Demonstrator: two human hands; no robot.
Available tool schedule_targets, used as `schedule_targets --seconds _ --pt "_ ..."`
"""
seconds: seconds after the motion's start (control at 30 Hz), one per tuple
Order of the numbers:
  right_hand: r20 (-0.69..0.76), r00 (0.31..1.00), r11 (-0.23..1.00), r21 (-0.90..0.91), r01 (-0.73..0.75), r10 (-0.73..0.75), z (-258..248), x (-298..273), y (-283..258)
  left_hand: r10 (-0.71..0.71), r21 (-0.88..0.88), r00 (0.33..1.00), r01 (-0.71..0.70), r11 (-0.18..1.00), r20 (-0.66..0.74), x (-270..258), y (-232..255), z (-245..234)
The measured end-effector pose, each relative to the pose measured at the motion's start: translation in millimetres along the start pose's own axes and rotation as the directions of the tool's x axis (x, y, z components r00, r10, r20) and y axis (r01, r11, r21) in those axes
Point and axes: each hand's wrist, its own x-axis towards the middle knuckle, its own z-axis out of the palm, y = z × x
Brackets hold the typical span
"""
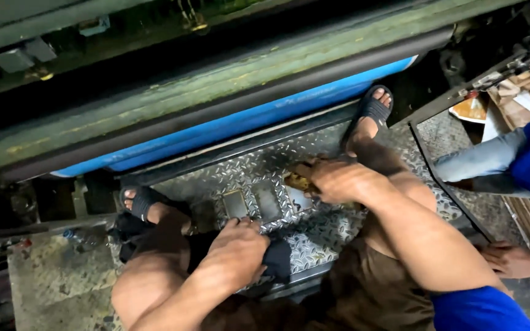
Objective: Cleaning the rollers and internal parts of an offset printing machine using a cloth.
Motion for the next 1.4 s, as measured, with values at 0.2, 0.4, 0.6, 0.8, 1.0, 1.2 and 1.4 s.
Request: schedule_targets --seconds 0.2,0.4,0.6,0.8,1.0,1.2,1.4 --pt "0.064 0.992 0.954 0.273 -0.124 0.11 -14.9 -4.5 -4.0 -0.008 0.019 0.996 0.006 1.0 0.087 3.2 9.1 -25.4" --pt "0.112 0.994 0.993 0.111 -0.028 0.016 24.4 9.7 11.3 -0.017 0.007 0.999 0.017 1.0 -0.031 0.4 11.1 -21.6" --pt "0.132 0.982 0.942 0.288 -0.171 0.138 -35.4 -7.8 -10.3 0.02 0.021 0.998 -0.019 1.0 -0.057 -0.1 12.7 -30.7" --pt "0.164 0.976 0.964 0.201 -0.174 0.142 -51.6 -10.1 -17.5 0.014 0.006 1.0 -0.014 1.0 0.01 2.7 15.2 -43.2" --pt "0.259 0.956 0.962 0.196 -0.191 0.137 -50.2 -8.6 -13.9 -0.023 -0.024 0.99 0.027 0.999 0.137 3.1 14.9 -45.3" --pt "0.218 0.961 0.937 0.267 -0.227 0.171 -64.6 -14.4 -20.7 -0.001 0.003 0.998 0.001 1.0 0.067 2.1 15.8 -47.1" --pt "0.183 0.974 0.962 0.212 -0.171 0.133 -15.1 -0.1 -2.0 -0.003 -0.019 0.999 0.003 1.0 0.033 1.1 14.5 -40.6"
